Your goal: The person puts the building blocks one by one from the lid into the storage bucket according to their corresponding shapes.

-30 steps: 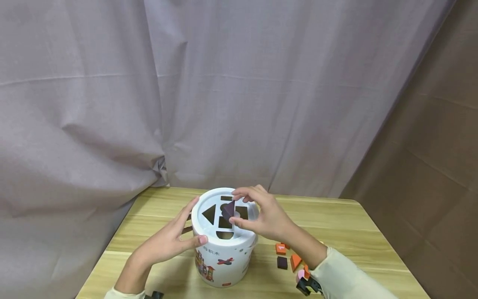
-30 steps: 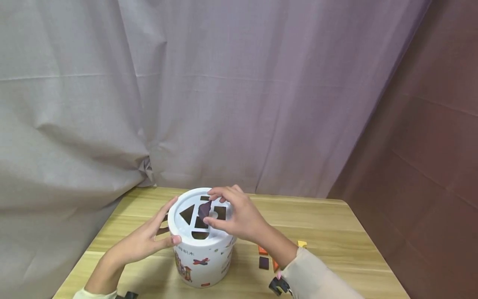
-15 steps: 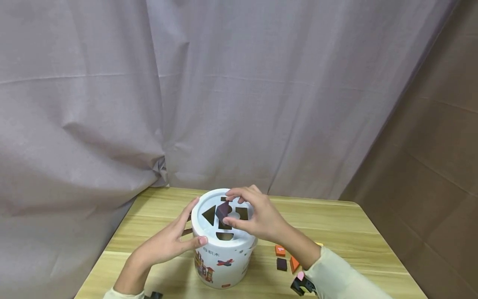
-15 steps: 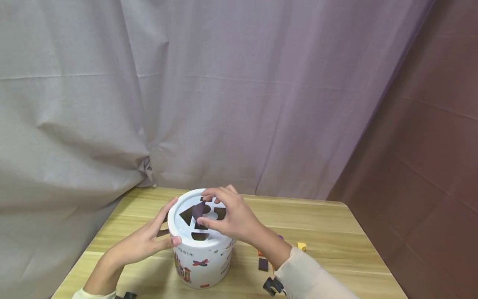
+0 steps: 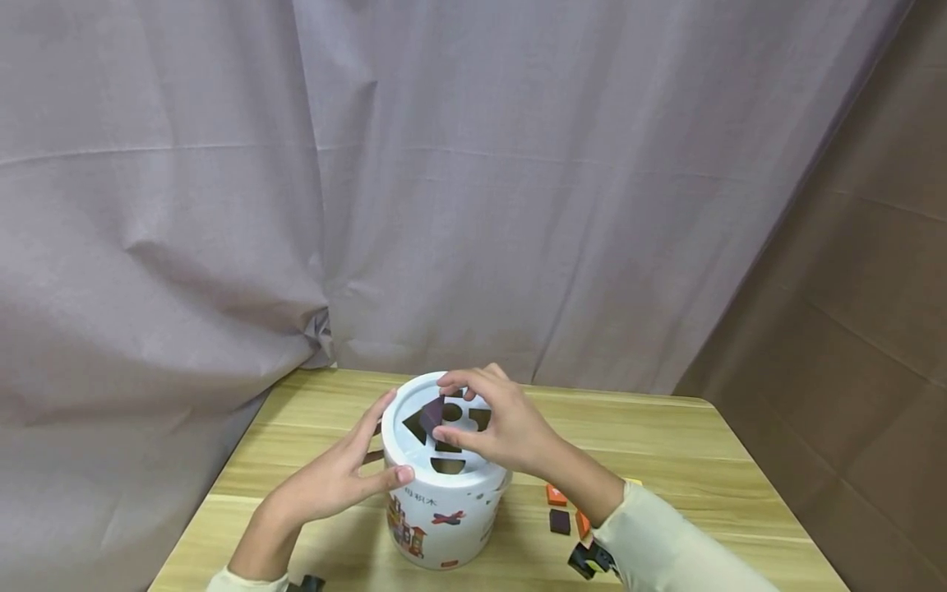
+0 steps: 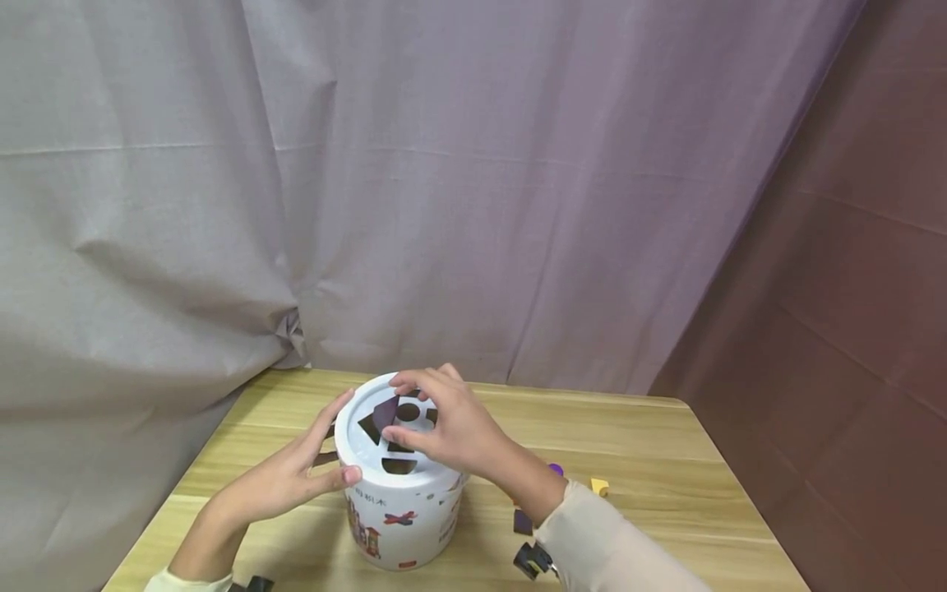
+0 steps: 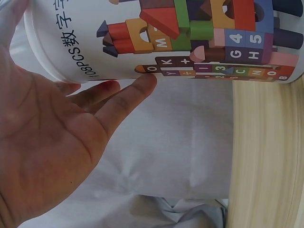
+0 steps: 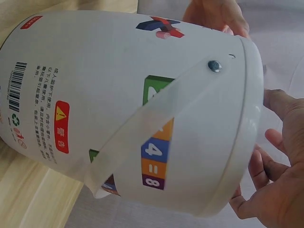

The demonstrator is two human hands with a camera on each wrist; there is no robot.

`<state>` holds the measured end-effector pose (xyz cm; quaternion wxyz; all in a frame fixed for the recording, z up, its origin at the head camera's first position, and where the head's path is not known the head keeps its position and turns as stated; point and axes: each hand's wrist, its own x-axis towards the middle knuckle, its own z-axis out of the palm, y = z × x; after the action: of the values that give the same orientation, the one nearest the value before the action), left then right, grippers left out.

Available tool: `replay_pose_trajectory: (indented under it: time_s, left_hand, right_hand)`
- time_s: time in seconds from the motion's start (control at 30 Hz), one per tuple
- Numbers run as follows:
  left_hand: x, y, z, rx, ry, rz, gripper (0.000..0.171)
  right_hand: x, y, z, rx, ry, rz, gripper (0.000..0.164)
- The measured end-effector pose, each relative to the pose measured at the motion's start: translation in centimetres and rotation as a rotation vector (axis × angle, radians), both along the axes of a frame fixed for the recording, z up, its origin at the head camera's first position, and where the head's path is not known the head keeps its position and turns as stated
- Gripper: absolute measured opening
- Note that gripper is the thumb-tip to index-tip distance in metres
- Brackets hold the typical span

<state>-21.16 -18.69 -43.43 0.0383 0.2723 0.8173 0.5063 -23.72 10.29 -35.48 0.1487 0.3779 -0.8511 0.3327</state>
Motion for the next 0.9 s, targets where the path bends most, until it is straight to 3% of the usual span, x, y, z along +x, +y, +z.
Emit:
replay_pose_trajectory:
  time_s: [0.9]
  left_hand:
    - [-0.17,0.92,-0.07,-0.001,-0.035,0.002,0.109]
  right_hand:
    - [0.01,-0.8,-0.69,0.032,-0.014,-0.029,0.056]
